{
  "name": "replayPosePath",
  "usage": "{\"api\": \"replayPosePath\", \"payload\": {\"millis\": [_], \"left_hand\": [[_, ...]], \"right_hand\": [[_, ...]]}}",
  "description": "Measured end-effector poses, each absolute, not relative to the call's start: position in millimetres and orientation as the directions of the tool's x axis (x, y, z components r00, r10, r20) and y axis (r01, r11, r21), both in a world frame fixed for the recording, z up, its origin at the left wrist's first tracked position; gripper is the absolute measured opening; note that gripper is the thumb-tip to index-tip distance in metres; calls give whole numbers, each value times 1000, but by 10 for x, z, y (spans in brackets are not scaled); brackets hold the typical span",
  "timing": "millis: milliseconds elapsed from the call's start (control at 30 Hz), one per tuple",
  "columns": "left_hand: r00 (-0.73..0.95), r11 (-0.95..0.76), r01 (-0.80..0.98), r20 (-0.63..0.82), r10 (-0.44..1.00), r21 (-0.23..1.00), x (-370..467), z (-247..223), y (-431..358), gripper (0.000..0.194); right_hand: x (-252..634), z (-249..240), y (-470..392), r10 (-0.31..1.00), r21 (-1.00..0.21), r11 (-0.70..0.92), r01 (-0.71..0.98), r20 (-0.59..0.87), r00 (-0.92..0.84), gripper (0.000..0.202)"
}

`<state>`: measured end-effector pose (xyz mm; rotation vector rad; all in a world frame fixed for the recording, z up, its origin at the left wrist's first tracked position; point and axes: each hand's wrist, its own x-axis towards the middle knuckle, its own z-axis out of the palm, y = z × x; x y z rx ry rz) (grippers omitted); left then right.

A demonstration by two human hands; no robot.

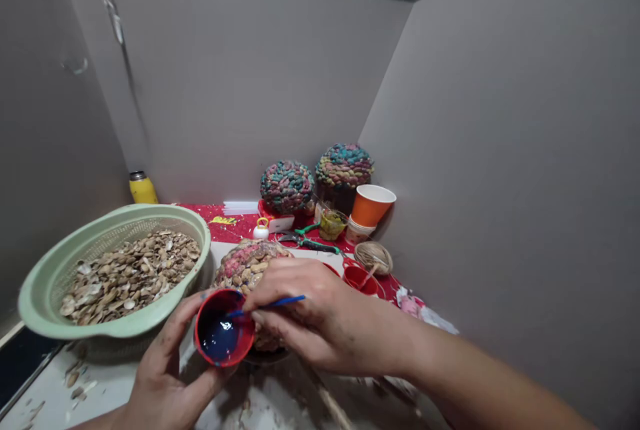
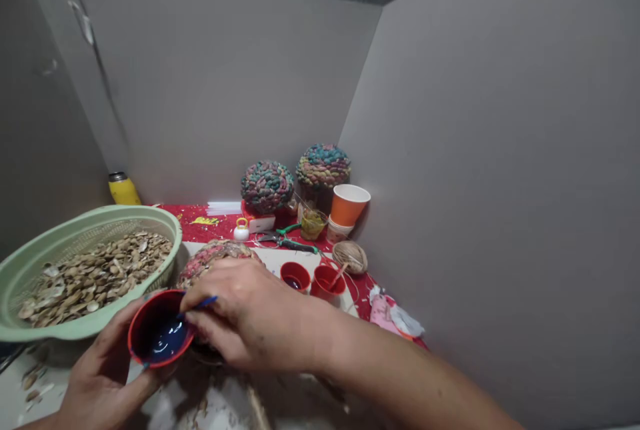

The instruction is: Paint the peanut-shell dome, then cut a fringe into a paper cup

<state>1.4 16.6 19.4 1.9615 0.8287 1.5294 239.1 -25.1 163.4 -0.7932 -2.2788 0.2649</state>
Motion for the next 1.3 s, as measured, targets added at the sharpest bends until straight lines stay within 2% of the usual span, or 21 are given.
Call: {"api": "replayPosePath", "payload": {"millis": [133, 200, 300, 400, 533, 733, 933, 1000, 1100, 1167, 1300], "left_hand": [[212, -726, 155, 695, 687, 670, 38, 166, 166, 59], [212, -732, 155, 702, 680, 663, 40, 161, 160, 60], [232, -733, 157, 697, 678, 661, 25, 161, 165, 61], [232, -752, 163, 716, 658, 638, 10, 148, 192, 63], [222, -751, 181, 717, 661, 635, 3, 90, 212, 65], [273, -787, 196, 738, 617, 586, -36, 19, 231, 70], [266, -772, 207, 725, 635, 601, -27, -27, 241, 71], [269, -768, 196, 720, 640, 610, -32, -45, 219, 71], [275, -771, 191, 721, 636, 608, -48, -65, 194, 72], [271, -772, 200, 723, 635, 604, -47, -67, 192, 72], [277, -773, 185, 723, 633, 606, -18, -48, 190, 71]], "right_hand": [[2346, 1645, -295, 621, -481, 780, 400, 521, -585, 10], [2316, 1625, -283, 589, -455, 807, 377, 561, -581, 11], [2321, 1619, -260, 584, -397, 810, 431, 604, -542, 13], [2352, 1634, -275, 634, -428, 771, 471, 581, -510, 16], [2325, 1595, -304, 667, -514, 743, 429, 512, -542, 16], [2344, 1571, -276, 659, -464, 750, 471, 579, -479, 14], [2328, 1548, -334, 789, -666, 599, 444, 395, -472, 20], [2298, 1525, -323, 762, -655, 636, 408, 451, -464, 18], [2300, 1542, -296, 710, -572, 704, 421, 548, -442, 16], [2327, 1571, -296, 722, -549, 692, 469, 529, -446, 16], [2354, 1562, -316, 763, -603, 638, 479, 410, -500, 19]]}}
